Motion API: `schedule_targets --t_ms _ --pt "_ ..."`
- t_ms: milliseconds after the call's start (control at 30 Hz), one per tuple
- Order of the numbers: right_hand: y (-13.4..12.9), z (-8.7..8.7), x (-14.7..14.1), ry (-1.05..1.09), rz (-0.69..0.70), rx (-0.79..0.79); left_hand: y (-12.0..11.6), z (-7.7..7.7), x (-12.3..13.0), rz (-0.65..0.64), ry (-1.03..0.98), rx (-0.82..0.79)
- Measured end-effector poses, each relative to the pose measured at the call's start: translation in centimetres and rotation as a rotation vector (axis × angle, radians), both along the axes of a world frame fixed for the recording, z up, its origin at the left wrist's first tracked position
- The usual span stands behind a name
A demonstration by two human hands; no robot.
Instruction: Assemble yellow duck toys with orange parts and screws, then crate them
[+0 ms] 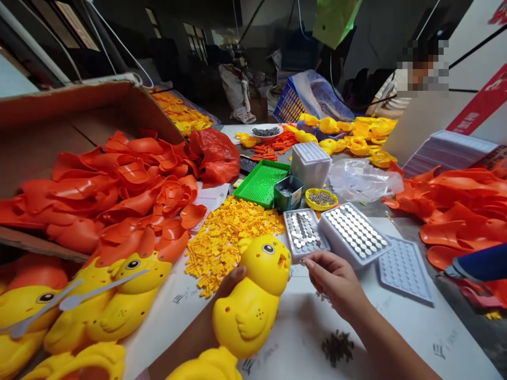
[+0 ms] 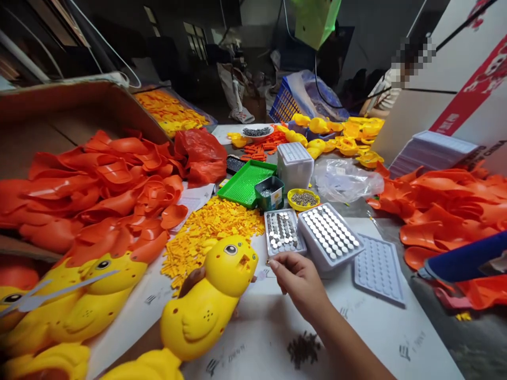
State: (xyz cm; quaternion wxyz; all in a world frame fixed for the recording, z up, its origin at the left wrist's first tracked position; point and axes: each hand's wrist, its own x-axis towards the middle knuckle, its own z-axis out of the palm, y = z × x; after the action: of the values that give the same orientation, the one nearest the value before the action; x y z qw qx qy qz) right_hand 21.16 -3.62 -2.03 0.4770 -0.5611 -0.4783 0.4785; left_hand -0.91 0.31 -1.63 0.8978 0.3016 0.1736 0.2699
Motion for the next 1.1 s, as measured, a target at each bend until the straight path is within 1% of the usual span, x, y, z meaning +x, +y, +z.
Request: schedule_targets --t_ms 33,67,100,167,233,333,400,533,600,633,667,700,767,800,833,900,933,1000,1100 --pt "-0.3 0.4 -0.2 0.157 0.025 -0.032 -0.2 0.2 0.4 0.019 0.003 0.002" --pt "-0.5 0.7 -0.3 0.264 0.051 -0.053 -0.4 0.5 0.8 0.033 0.009 0.002" --pt "-0.7 0.9 -0.5 0.306 0.077 -0.063 -0.6 0.7 1.2 0.038 0.019 -0.002" --pt "-0.9 1.3 -0.5 0.270 0.125 -0.063 -1.0 1.2 1.7 0.030 0.052 -0.015" --pt "-0.9 1.6 -0.5 0.127 0.156 -0.020 -1.2 1.6 1.9 0.029 0.099 -0.043" --pt "-0.9 1.8 -0.3 -0.067 0.148 0.018 -1.3 1.8 1.9 0.034 0.174 -0.069" --pt "-1.0 1.7 -0.4 -0.073 0.125 -0.032 -1.3 1.7 1.8 0.039 0.206 -0.078" --pt "-1.1 1.3 -0.7 0.018 0.077 -0.101 -1.3 1.6 1.8 0.047 0.216 -0.102" --pt "-1.2 1.1 -0.7 0.060 0.100 -0.092 -1.2 1.6 1.9 0.032 0.187 -0.103" --pt "-1.1 1.0 -0.6 0.049 0.102 -0.056 -1.1 1.7 1.9 0.028 0.166 -0.102" --pt "-1.0 0.8 -0.4 -0.004 0.087 0.008 -1.1 1.7 2.0 0.032 0.145 -0.103" --pt "-0.8 0.7 -0.2 -0.105 0.047 0.106 -1.0 1.7 2.0 0.045 0.129 -0.108" --pt "-0.3 0.1 0.3 -0.436 -0.069 0.329 -0.9 1.5 1.9 0.089 0.118 -0.135" --pt "0.0 -0.3 0.5 -0.628 -0.122 0.412 -0.8 1.3 1.8 0.110 0.121 -0.151" --pt "0.3 -0.7 0.6 -0.809 -0.157 0.457 -0.8 1.2 1.8 0.126 0.129 -0.167" --pt "0.9 -1.7 0.7 -1.087 -0.174 0.448 -0.7 0.9 1.7 0.141 0.146 -0.192" --pt "1.1 -2.1 0.6 -1.179 -0.163 0.418 -0.7 0.9 1.6 0.144 0.151 -0.198" --pt "1.3 -2.9 0.4 -1.291 -0.143 0.367 -0.7 0.9 1.6 0.140 0.150 -0.194" --pt "1.4 -3.3 0.2 -1.367 -0.126 0.327 -0.7 1.2 1.5 0.146 0.118 -0.157"
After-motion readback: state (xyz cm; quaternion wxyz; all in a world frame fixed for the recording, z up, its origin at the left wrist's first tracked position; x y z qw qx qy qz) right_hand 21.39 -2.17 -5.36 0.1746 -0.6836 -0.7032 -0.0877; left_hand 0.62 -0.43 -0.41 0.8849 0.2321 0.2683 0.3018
